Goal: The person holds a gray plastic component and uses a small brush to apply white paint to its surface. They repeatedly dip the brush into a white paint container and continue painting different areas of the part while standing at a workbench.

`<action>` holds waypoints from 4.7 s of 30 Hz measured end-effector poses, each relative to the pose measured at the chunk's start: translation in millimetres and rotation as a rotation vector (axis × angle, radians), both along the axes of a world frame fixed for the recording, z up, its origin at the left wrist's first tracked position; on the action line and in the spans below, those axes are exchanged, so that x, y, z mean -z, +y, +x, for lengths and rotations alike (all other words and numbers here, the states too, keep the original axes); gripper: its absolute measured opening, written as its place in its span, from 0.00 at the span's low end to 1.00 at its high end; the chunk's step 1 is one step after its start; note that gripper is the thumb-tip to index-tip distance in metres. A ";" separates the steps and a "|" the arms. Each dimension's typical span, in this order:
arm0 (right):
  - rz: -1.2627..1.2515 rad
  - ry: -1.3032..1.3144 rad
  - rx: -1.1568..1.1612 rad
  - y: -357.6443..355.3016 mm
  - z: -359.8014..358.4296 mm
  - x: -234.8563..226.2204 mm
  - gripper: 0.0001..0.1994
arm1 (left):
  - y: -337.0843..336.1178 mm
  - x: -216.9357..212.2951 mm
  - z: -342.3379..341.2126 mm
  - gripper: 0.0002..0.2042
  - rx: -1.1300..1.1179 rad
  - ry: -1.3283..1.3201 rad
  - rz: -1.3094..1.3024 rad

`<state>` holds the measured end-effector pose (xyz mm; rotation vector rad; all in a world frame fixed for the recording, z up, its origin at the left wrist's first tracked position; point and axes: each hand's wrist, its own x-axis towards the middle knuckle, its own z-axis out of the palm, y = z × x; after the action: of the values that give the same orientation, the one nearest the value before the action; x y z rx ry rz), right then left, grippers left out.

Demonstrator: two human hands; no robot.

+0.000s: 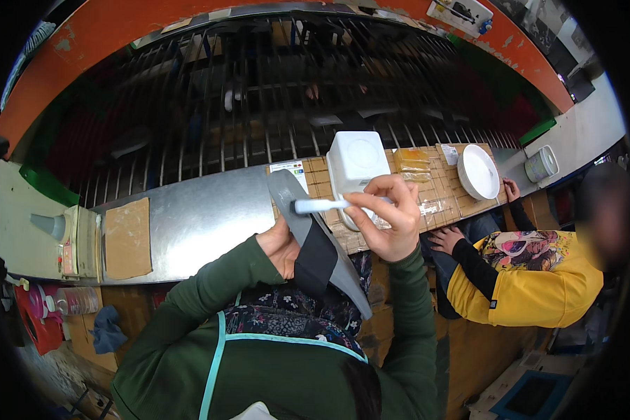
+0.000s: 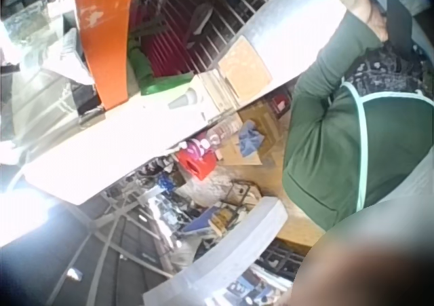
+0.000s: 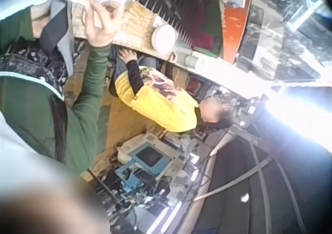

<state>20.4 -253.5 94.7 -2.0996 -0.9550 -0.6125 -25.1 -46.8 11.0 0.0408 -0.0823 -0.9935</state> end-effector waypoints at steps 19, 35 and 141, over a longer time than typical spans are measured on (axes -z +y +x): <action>-0.113 -0.066 0.067 0.3 -6.8 3.9 0.12 | -4.4 -7.8 -6.4 0.58 -0.096 -0.078 0.556; -0.113 -0.105 0.111 -7.2 -16.2 21.9 0.14 | -6.2 -23.0 -11.0 0.61 -0.073 0.035 0.658; -0.434 -0.119 0.698 -62.5 -11.3 111.3 0.06 | 109.9 33.5 -32.1 0.34 -1.237 -0.596 1.303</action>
<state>9.2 -316.0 -16.6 -2.8364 -0.4067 -0.9432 -57.1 63.0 -22.5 1.4111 0.0640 0.3726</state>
